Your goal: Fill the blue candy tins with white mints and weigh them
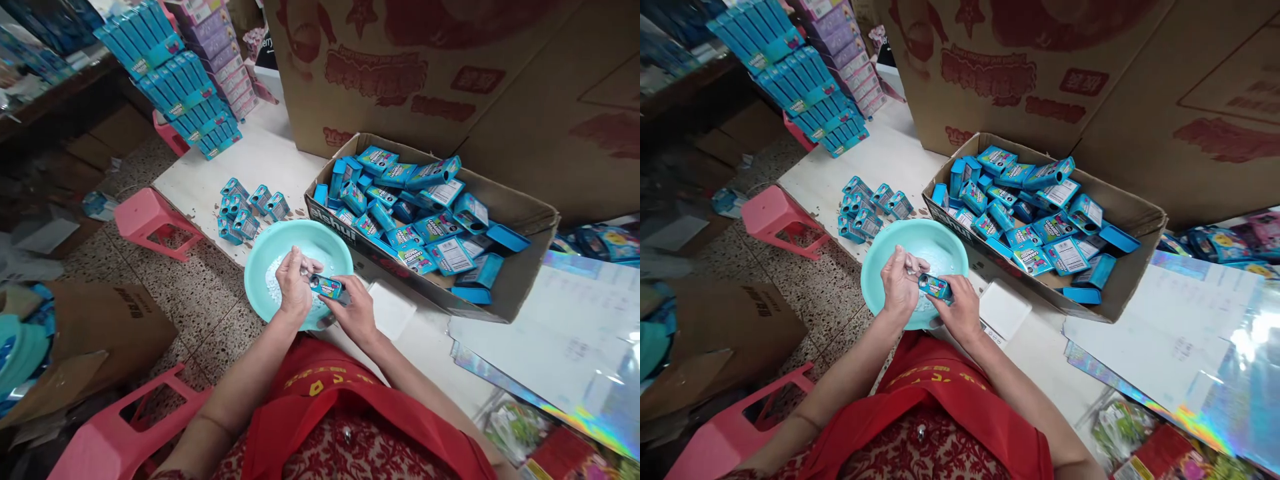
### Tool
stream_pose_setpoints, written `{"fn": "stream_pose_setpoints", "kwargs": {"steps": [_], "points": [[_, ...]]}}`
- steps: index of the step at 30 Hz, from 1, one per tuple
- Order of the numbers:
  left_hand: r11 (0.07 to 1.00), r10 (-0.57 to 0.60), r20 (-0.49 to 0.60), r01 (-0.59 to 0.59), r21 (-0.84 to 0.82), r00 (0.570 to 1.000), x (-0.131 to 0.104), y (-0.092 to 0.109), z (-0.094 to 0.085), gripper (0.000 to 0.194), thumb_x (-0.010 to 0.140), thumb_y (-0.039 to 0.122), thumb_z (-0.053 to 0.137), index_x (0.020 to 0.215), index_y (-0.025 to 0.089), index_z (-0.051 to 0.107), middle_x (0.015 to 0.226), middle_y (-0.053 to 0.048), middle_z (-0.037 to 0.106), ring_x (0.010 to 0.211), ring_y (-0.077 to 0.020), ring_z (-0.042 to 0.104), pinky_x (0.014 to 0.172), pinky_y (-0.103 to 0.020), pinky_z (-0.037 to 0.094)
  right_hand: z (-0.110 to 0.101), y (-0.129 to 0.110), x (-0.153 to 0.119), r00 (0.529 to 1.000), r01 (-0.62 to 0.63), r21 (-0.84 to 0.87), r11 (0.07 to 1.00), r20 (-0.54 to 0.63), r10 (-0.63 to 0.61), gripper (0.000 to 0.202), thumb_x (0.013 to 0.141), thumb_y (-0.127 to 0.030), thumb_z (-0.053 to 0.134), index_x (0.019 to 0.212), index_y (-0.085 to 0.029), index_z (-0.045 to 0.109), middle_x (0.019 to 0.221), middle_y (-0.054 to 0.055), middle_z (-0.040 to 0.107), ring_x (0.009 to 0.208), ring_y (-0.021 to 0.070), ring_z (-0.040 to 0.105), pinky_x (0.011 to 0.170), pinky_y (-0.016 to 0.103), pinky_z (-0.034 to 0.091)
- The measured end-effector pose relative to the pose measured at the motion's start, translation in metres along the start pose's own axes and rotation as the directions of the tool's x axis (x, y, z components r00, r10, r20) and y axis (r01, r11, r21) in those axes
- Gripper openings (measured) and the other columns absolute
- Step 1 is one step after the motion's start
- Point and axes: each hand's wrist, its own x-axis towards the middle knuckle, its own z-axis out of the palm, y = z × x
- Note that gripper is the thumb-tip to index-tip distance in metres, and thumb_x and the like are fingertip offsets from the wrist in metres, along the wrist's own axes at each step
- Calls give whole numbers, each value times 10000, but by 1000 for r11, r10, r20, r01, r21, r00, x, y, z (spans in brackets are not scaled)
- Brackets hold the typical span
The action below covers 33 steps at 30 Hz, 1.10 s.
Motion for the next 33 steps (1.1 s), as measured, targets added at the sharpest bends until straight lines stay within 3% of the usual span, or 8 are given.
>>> {"fn": "stream_pose_setpoints", "kwargs": {"steps": [11, 16, 19, 22, 24, 27, 30, 33], "points": [[1000, 16, 16, -16, -20, 1000, -2, 3, 5, 409, 837, 501, 542, 590, 193, 438, 502, 32, 459, 559, -138, 602, 688, -309, 505, 1, -1, 4, 999, -34, 48, 998, -35, 36, 267, 787, -401, 677, 984, -234, 608, 893, 28, 652, 847, 201, 611, 760, 329, 488], [998, 33, 4, -33, -45, 999, 1, 6, 6, 380, 843, 492, 530, 624, 190, 457, 545, 30, 485, 541, -125, 585, 686, -315, 519, -4, 2, 2, 993, -108, 113, 988, -28, 112, 293, 753, -414, 705, 955, -221, 617, 901, 30, 657, 856, 199, 614, 783, 333, 490], [1000, 21, -38, -21, -3, 999, 10, 7, -7, 342, 832, 491, 532, 677, 190, 486, 604, 20, 530, 571, -126, 587, 656, -298, 519, -22, 9, -8, 972, -214, 181, 960, -56, 227, 312, 733, -406, 717, 958, -218, 613, 903, 22, 657, 829, 188, 618, 764, 325, 496], [987, -40, -16, 42, 156, 999, 22, -1, -39, 320, 771, 483, 608, 695, 185, 518, 634, 13, 551, 595, -129, 579, 605, -260, 501, -51, 25, -24, 926, -310, 185, 933, -162, 340, 359, 709, -414, 728, 974, -209, 599, 916, 29, 651, 825, 187, 617, 756, 329, 501], [929, -107, 20, 93, 358, 994, 27, -12, -66, 308, 729, 468, 653, 682, 181, 552, 646, 2, 566, 606, -132, 566, 573, -231, 474, -69, 42, -36, 890, -365, 147, 919, -236, 391, 388, 689, -429, 735, 967, -200, 590, 907, 37, 645, 813, 189, 613, 746, 338, 503], [756, -189, 95, 83, 650, 977, 25, -32, -98, 230, 692, 395, 688, 643, 195, 586, 638, -1, 580, 634, -148, 542, 581, -220, 437, -84, 69, -53, 856, -424, 93, 901, -285, 432, 419, 675, -468, 727, 954, -192, 580, 893, 46, 638, 799, 194, 606, 732, 352, 501], [546, -171, 232, -103, 831, 958, 14, -47, -112, 159, 729, 337, 629, 631, 220, 581, 667, 0, 599, 693, -175, 534, 670, -254, 422, -84, 88, -65, 842, -450, 79, 889, -293, 453, 451, 670, -514, 710, 951, -189, 572, 901, 55, 633, 813, 202, 601, 739, 370, 499], [382, -140, 352, -278, 881, 925, 3, -54, -116, 178, 793, 345, 536, 665, 226, 570, 730, -17, 607, 749, -195, 539, 733, -285, 404, -80, 95, -74, 835, -464, 87, 881, -290, 468, 455, 677, -532, 696, 946, -190, 564, 912, 58, 629, 825, 207, 600, 745, 381, 502]]}}
